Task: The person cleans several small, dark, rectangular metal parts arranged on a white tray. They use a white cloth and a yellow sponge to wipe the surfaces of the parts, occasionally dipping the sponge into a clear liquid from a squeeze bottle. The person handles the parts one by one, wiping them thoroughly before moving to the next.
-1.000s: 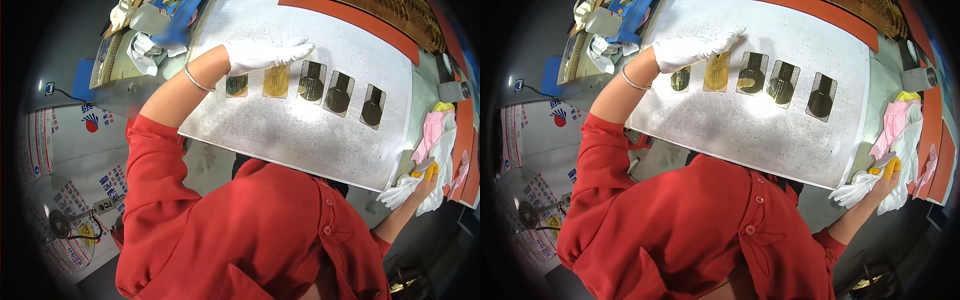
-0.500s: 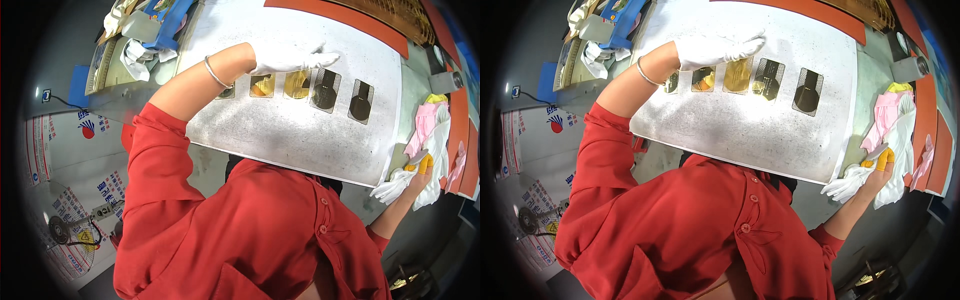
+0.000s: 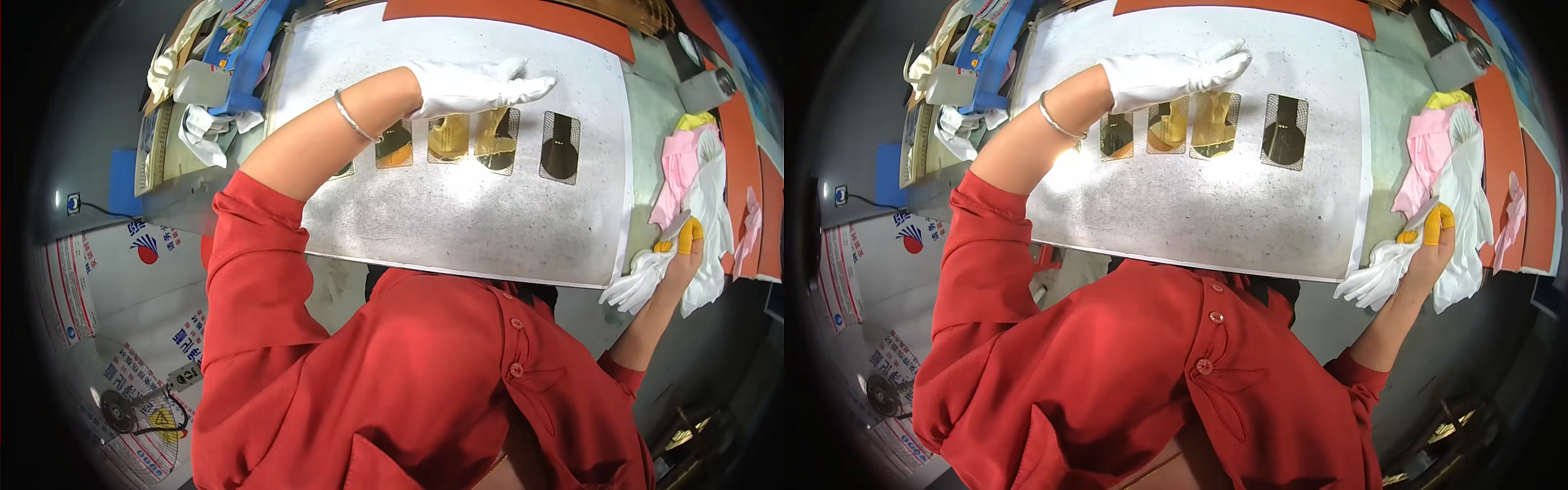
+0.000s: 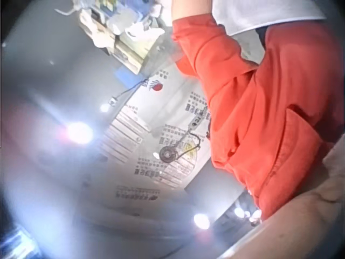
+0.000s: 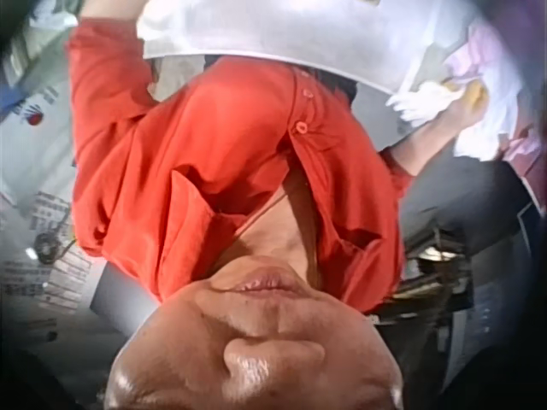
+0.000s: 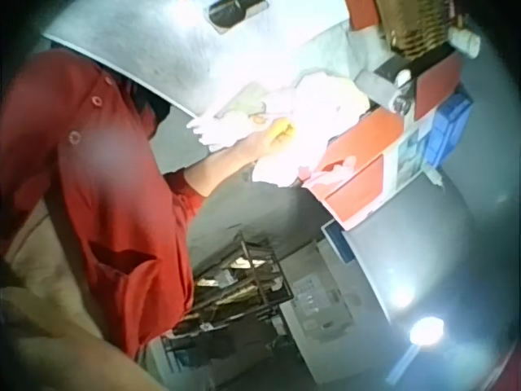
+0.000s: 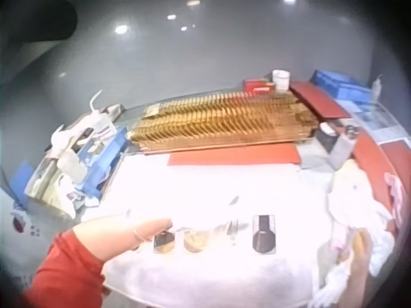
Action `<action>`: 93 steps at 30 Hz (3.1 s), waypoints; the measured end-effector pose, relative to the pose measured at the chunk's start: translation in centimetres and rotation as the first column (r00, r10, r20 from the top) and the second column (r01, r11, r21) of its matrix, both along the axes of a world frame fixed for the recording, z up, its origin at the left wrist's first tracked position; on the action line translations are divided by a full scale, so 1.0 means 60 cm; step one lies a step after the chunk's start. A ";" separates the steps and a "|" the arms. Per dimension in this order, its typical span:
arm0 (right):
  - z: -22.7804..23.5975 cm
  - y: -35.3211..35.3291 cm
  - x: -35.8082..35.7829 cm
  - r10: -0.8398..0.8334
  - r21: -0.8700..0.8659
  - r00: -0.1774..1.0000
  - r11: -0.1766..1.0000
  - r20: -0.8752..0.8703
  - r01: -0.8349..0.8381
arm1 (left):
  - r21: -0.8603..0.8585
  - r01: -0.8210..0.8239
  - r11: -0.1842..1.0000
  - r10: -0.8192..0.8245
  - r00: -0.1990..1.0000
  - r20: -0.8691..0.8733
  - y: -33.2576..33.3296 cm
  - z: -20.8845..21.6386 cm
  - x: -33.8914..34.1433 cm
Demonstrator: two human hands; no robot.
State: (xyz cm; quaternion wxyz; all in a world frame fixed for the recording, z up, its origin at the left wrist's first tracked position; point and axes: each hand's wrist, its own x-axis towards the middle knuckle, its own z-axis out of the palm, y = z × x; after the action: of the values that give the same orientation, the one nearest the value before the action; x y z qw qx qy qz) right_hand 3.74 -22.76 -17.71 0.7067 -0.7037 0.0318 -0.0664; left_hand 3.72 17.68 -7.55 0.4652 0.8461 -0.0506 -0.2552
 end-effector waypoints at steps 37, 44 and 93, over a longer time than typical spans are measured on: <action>0.097 0.074 -0.075 0.239 0.172 0.964 0.951 0.119 -0.257 | -0.593 -0.089 0.801 0.037 0.994 -0.099 -0.185 0.036 -0.038; 0.157 0.236 -0.086 0.742 0.601 0.657 0.468 0.131 -0.648 | -0.522 -0.189 0.832 0.071 0.969 -0.237 -0.211 0.014 -0.197; 0.309 1.122 0.067 0.938 0.731 0.108 -0.182 0.330 -0.658 | -0.480 -0.837 0.263 0.817 -0.071 0.572 0.550 0.010 -0.213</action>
State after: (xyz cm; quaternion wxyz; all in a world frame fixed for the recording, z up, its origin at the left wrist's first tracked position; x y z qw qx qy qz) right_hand 7.75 44.56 0.83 0.7664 -0.1719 -0.2887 0.5476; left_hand -9.03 50.65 -6.96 0.4408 0.7173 0.2918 0.4539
